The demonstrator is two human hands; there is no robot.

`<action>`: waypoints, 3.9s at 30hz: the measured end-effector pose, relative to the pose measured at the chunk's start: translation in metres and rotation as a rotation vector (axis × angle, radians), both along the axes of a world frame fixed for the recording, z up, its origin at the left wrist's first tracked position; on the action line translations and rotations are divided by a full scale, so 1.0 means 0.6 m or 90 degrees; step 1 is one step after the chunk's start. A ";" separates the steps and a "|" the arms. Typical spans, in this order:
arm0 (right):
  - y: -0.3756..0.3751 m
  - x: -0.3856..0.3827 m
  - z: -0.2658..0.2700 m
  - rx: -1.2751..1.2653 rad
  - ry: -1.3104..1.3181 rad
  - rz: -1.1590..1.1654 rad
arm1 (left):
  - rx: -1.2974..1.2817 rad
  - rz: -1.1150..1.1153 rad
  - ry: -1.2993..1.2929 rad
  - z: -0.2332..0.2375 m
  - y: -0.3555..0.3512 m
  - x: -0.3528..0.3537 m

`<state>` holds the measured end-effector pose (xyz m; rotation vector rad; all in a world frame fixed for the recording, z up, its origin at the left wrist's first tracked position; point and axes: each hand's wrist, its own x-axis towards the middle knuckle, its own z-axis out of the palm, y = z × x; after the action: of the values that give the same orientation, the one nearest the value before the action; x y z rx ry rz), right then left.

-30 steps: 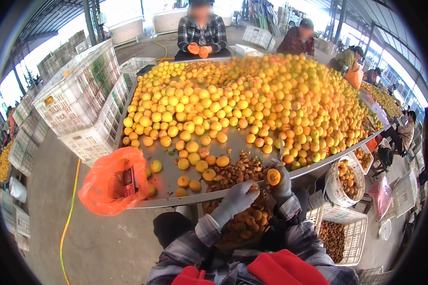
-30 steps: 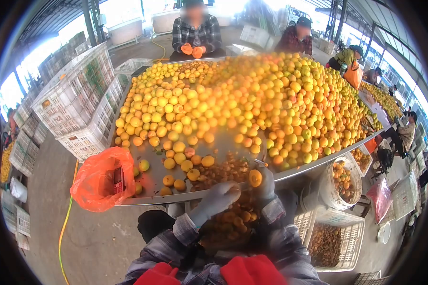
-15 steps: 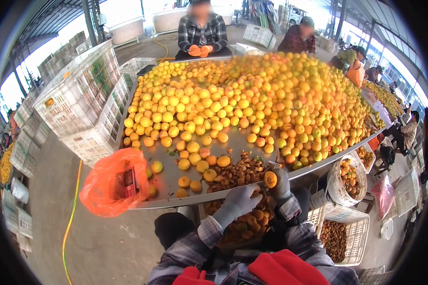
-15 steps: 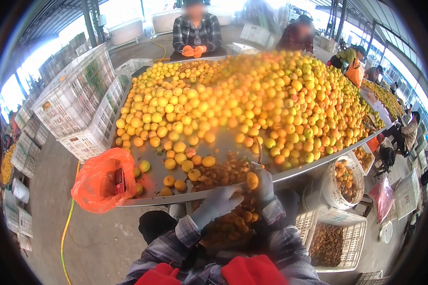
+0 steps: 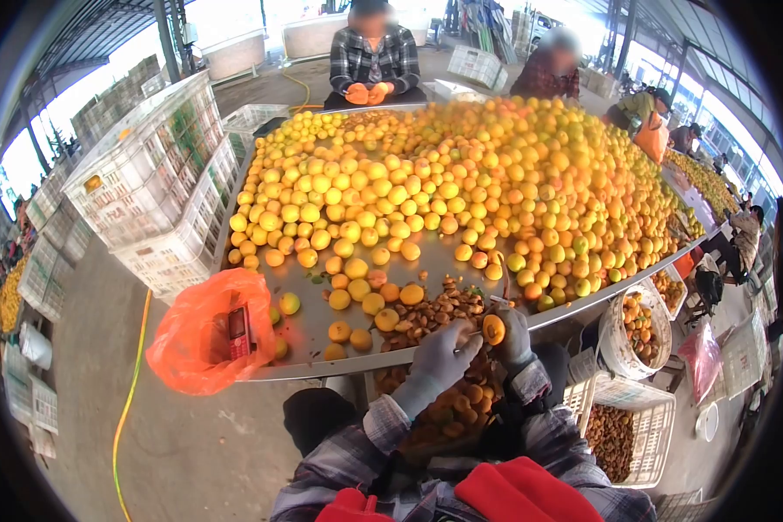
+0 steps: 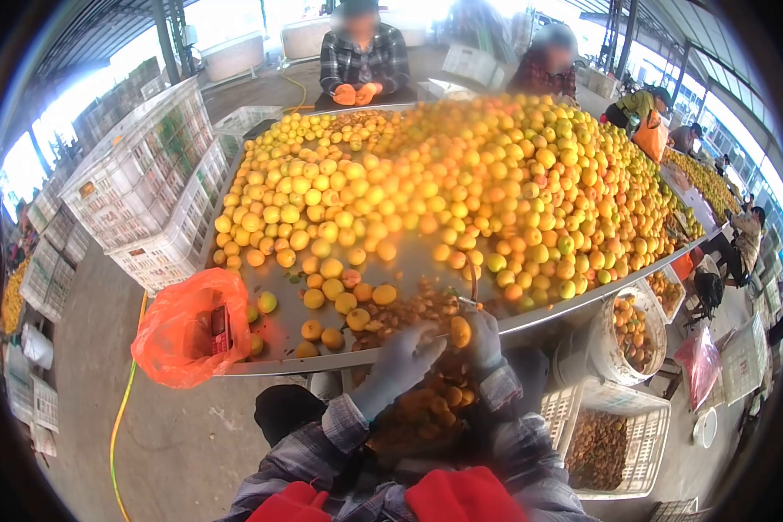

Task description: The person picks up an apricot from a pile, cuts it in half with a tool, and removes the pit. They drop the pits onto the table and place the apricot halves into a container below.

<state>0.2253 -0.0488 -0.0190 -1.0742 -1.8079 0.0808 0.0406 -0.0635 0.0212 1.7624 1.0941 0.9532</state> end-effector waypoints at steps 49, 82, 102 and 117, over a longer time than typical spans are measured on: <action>0.053 -0.141 0.156 -0.331 0.714 0.036 | -0.409 0.076 -0.792 -0.044 0.042 -0.013; 0.080 -0.194 0.148 -0.360 0.776 0.342 | -0.148 0.001 -0.185 0.009 0.028 -0.055; 0.139 -0.119 0.122 -0.191 0.798 -0.024 | -0.191 0.207 -0.375 -0.080 0.094 0.016; 0.096 -0.047 0.051 -0.368 0.661 -0.034 | -0.417 0.167 -0.457 -0.010 0.064 -0.062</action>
<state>0.1969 0.0090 0.0113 -1.1436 -0.8052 0.9874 0.0034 -0.0253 0.0150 0.6697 0.9979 1.0958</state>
